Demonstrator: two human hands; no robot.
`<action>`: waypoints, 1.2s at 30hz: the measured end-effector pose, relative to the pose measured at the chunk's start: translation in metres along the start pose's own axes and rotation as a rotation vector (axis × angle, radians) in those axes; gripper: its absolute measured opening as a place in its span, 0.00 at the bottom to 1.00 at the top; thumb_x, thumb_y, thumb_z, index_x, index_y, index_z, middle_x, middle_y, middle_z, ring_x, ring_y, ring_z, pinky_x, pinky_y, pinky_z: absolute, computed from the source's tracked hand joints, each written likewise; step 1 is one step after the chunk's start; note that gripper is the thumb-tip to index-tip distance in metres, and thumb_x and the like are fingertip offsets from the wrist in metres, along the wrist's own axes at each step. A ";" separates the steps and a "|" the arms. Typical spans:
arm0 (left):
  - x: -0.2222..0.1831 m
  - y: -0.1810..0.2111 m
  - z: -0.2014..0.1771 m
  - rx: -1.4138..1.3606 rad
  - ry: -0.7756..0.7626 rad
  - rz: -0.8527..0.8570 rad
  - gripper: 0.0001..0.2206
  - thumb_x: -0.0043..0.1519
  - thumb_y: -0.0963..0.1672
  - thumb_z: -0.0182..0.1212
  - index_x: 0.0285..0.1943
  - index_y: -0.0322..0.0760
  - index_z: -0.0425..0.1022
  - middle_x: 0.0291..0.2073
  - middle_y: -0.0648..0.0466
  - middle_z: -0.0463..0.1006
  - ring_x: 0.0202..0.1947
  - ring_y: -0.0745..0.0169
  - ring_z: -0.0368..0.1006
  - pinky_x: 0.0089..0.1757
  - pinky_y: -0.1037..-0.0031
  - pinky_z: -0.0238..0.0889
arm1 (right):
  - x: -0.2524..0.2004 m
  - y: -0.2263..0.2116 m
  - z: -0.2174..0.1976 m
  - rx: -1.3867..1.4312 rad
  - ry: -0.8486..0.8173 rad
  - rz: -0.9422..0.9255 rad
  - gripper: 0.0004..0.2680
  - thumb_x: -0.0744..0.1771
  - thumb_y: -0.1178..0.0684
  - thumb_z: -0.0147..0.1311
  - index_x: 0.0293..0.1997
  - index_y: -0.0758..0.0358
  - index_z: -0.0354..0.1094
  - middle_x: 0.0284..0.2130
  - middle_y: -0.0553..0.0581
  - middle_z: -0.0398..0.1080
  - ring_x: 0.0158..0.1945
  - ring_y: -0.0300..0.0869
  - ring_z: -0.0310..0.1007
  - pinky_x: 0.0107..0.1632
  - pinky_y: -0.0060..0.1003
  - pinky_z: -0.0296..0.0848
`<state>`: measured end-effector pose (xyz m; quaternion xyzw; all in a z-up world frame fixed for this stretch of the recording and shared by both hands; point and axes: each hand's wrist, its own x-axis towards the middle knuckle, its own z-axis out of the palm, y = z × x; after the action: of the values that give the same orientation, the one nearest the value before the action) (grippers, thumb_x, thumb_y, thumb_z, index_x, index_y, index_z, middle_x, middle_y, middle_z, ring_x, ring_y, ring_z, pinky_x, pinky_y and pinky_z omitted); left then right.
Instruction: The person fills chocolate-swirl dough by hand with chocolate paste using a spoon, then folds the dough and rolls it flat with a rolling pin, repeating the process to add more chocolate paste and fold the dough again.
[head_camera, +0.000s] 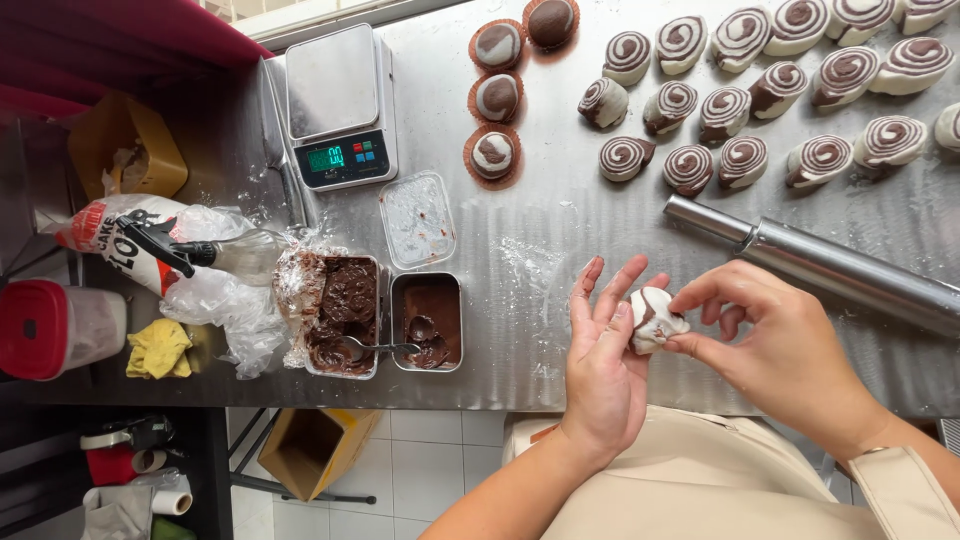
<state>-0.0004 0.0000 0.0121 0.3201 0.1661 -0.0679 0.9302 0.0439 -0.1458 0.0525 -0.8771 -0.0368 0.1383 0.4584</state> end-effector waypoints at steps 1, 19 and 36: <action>-0.001 -0.001 -0.001 0.022 -0.009 0.011 0.27 0.71 0.41 0.40 0.79 0.44 0.39 0.74 0.44 0.57 0.71 0.50 0.59 0.63 0.64 0.59 | 0.001 -0.006 -0.002 -0.063 -0.020 0.021 0.10 0.56 0.55 0.72 0.35 0.61 0.78 0.29 0.49 0.74 0.29 0.38 0.68 0.33 0.33 0.70; 0.005 0.014 -0.001 -0.109 0.058 -0.050 0.30 0.65 0.39 0.40 0.78 0.46 0.39 0.71 0.43 0.61 0.66 0.45 0.65 0.60 0.57 0.62 | -0.004 0.003 -0.014 -0.029 -0.006 -0.254 0.11 0.59 0.59 0.64 0.44 0.56 0.77 0.31 0.47 0.80 0.29 0.37 0.80 0.31 0.33 0.77; 0.005 0.014 -0.005 -0.160 0.047 -0.232 0.27 0.69 0.42 0.40 0.78 0.48 0.40 0.70 0.42 0.64 0.64 0.48 0.65 0.58 0.58 0.64 | 0.009 0.017 -0.006 -0.321 -0.037 -0.710 0.14 0.56 0.64 0.62 0.44 0.65 0.72 0.37 0.56 0.73 0.40 0.51 0.74 0.42 0.43 0.75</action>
<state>0.0064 0.0140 0.0145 0.2249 0.2287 -0.1540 0.9346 0.0533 -0.1585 0.0395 -0.8677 -0.3675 -0.0208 0.3340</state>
